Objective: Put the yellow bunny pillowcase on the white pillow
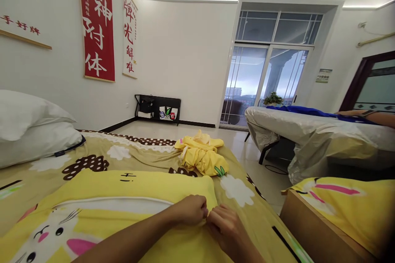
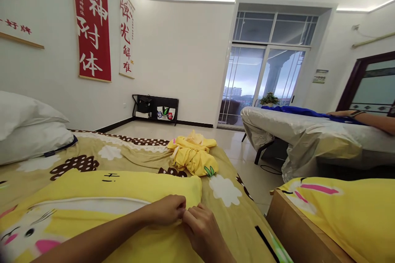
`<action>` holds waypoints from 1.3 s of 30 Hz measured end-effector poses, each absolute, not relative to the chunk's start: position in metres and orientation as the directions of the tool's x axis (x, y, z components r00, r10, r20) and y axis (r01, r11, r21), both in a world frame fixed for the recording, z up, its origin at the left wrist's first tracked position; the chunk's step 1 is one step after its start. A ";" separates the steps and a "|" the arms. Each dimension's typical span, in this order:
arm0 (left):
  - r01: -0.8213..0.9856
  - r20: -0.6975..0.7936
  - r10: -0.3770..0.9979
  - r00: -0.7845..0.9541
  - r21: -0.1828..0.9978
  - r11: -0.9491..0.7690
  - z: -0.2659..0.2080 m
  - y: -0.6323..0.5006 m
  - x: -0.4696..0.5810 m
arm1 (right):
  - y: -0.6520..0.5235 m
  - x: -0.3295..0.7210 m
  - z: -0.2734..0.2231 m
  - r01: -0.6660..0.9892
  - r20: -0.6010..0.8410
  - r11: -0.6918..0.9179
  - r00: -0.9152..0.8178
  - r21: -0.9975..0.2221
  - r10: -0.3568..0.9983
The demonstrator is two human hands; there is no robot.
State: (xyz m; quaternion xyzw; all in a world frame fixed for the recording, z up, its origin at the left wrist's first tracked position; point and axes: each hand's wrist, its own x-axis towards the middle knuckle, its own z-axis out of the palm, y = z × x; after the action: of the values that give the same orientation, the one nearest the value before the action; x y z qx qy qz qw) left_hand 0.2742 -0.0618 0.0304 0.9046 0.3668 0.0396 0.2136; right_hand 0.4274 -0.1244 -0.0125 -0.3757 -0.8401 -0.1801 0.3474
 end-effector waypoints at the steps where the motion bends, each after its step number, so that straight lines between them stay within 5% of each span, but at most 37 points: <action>1: 0.648 -0.081 0.685 0.724 0.420 -0.635 0.031 -0.064 0.274 | -0.124 0.431 -0.012 0.757 0.683 0.647 -0.428 -0.087 0.593; 4: 0.646 -0.043 0.692 0.721 0.403 -0.648 0.034 -0.071 0.271 | -0.123 0.446 -0.010 0.703 0.478 0.477 -0.219 -0.527 0.850; 7: 0.661 -0.026 0.702 0.712 0.361 -0.657 0.037 -0.077 0.270 | -0.120 0.457 -0.007 0.633 0.304 0.336 -0.163 -0.698 0.939; 11: 0.673 -0.044 0.704 0.709 0.340 -0.656 0.038 -0.076 0.270 | -0.116 0.452 -0.012 0.613 0.223 0.312 -0.219 -0.726 0.950; 25: 0.749 -0.004 0.779 0.627 0.279 -0.601 0.042 -0.075 0.268 | -0.113 0.451 -0.010 0.560 0.306 0.398 -0.255 -0.726 0.917; 39: 0.790 0.021 0.834 0.552 0.308 -0.530 0.058 -0.076 0.168 | -0.112 0.450 -0.015 0.555 0.202 0.339 -0.294 -0.759 0.934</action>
State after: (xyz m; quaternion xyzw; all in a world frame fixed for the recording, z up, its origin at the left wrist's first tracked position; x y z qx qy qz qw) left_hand 0.1682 -0.0756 0.0582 0.8708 0.4661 0.0832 0.1325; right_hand 0.4502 -0.1121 -0.0150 -0.4964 -0.7502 0.2900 0.3266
